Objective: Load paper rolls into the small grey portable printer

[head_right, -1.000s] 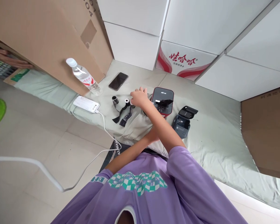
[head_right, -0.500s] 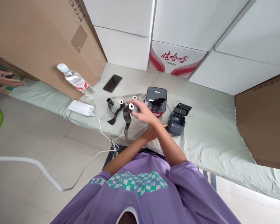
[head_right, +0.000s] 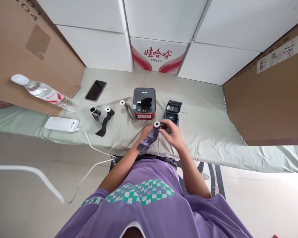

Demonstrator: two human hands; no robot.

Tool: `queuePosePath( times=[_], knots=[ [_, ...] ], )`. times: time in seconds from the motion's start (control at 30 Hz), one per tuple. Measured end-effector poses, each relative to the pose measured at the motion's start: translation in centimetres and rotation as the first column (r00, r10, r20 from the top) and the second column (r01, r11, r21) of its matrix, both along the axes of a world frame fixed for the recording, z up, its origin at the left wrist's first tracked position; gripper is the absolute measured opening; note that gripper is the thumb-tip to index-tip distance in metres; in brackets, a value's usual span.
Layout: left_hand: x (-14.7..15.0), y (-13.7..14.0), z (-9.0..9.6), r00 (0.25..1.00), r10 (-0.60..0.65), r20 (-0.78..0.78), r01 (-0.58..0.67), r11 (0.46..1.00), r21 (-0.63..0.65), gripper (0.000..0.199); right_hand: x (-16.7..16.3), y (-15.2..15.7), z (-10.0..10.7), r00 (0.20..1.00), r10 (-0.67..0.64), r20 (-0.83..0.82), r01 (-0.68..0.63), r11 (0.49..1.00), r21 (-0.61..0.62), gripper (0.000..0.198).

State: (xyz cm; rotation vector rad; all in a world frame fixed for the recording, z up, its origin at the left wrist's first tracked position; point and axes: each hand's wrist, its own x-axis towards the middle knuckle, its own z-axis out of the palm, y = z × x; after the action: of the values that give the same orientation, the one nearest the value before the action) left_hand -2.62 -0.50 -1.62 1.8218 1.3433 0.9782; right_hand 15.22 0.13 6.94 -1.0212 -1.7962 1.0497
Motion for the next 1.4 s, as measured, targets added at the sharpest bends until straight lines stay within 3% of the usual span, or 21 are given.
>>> queuePosePath(
  times=[0.13,0.27,0.53,0.8,1.0,1.2,1.4],
  knots=[
    [0.0,-0.7,0.7,0.999,-0.038,-0.023,0.039,0.999,0.037,0.044,4.1,2.0,-1.1,0.931,-0.287,0.227,0.230,0.941,0.250,0.028],
    [0.1,-1.2,1.2,0.998,-0.044,-0.034,0.047,0.994,0.095,0.052,4.8,4.5,-2.0,0.884,-0.358,0.301,0.254,0.908,0.334,0.029],
    [0.2,-1.1,0.7,0.998,-0.034,-0.043,0.038,0.993,0.107,0.045,2.9,7.1,-3.7,0.785,-0.379,0.490,0.261,0.920,0.293,0.037],
    [0.3,-1.0,0.9,0.998,-0.038,-0.055,0.042,0.997,0.071,0.050,3.3,6.3,-4.0,0.806,-0.418,0.419,0.312,0.902,0.299,0.033],
    [0.4,-1.2,1.3,0.994,-0.041,-0.099,0.046,0.997,0.057,0.047,3.9,6.5,-4.9,0.813,-0.393,0.429,0.331,0.919,0.215,0.042],
    [0.4,-1.2,1.3,0.994,-0.040,-0.106,0.046,0.998,0.047,0.046,4.0,5.9,-4.3,0.784,-0.407,0.469,0.313,0.911,0.267,0.024],
    [0.4,-1.1,1.2,0.994,-0.046,-0.104,0.052,0.997,0.062,0.045,4.4,5.9,-3.3,0.794,-0.437,0.423,0.321,0.892,0.319,0.037]
  ],
)
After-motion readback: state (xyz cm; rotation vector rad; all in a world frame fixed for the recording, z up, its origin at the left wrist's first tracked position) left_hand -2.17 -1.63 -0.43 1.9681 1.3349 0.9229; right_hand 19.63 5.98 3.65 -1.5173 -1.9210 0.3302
